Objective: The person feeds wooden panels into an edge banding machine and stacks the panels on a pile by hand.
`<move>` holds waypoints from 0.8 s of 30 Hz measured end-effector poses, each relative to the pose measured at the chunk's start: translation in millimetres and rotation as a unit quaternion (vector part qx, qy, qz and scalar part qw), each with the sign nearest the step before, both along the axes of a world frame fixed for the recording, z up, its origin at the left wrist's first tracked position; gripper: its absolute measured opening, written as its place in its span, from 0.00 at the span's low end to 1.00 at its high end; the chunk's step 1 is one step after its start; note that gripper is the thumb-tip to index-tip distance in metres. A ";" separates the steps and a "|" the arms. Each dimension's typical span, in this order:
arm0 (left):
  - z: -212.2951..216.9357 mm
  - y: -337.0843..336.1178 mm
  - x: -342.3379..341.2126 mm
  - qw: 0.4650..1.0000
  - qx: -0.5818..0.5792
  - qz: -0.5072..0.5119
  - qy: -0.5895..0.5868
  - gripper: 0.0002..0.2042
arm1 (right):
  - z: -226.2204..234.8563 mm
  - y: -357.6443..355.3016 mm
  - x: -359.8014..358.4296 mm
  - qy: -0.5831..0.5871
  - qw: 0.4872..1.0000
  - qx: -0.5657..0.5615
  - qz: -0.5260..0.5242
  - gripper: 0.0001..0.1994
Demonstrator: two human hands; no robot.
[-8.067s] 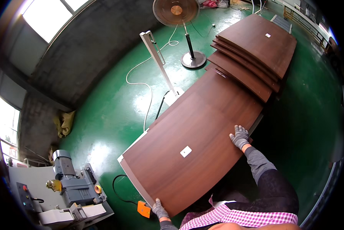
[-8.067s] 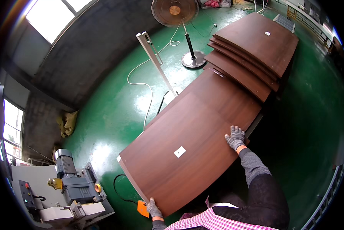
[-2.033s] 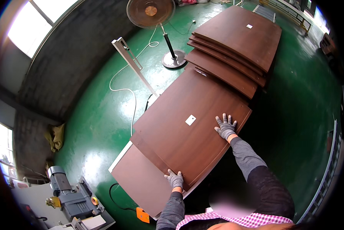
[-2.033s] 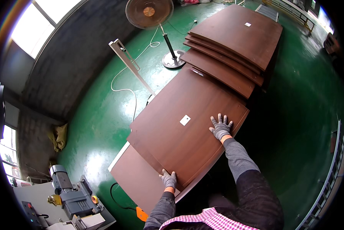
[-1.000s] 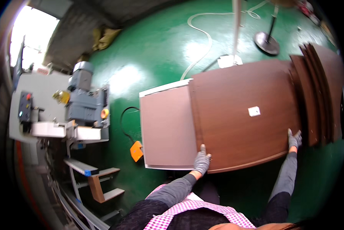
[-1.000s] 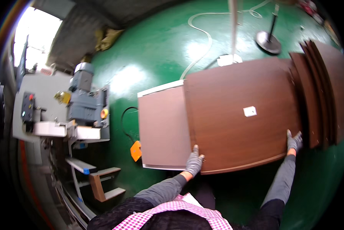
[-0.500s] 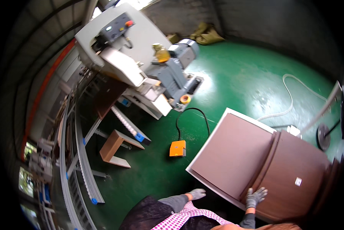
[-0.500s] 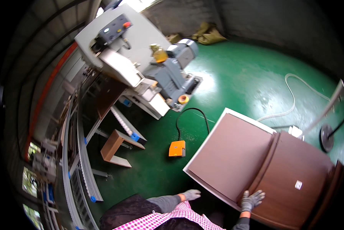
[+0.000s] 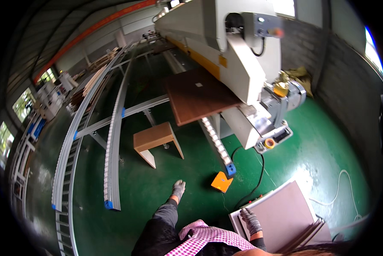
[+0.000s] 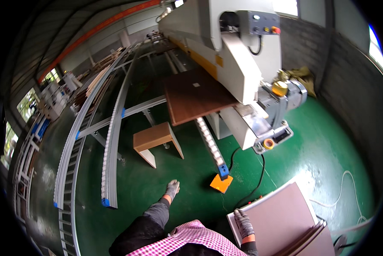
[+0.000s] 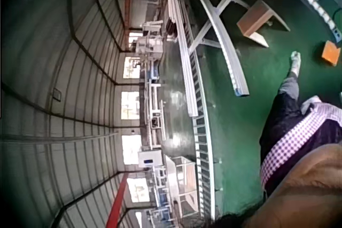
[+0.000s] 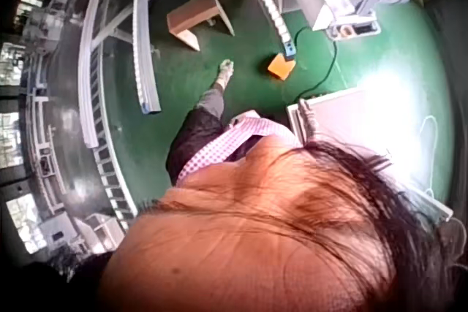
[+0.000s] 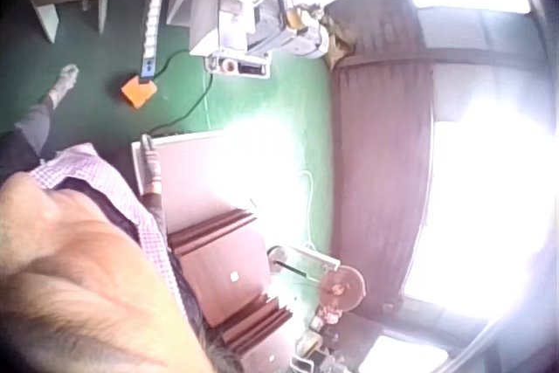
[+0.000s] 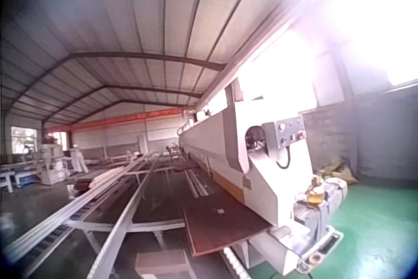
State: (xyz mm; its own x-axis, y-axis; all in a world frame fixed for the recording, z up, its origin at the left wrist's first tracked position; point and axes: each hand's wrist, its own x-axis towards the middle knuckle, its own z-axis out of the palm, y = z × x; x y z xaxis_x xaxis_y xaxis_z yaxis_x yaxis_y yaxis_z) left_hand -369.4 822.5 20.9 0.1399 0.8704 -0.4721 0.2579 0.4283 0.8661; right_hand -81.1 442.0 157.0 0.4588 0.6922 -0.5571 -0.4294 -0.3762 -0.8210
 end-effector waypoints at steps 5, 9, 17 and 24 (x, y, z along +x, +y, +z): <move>100.9 84.0 49.5 0.973 0.205 0.056 -0.090 0.28 | 10.0 66.7 6.5 0.080 0.996 0.037 -0.034 0.29; 151.9 141.7 61.3 0.939 0.339 0.056 -0.016 0.30 | 22.6 104.9 -9.8 0.144 0.985 0.072 -0.064 0.36; 235.9 135.5 120.3 0.944 0.305 0.008 0.123 0.38 | 52.4 139.4 -14.6 0.163 0.974 0.142 -0.073 0.48; 219.5 79.3 114.5 0.984 0.176 0.009 -0.035 0.40 | 72.0 174.2 -18.6 0.132 0.977 0.145 -0.076 0.47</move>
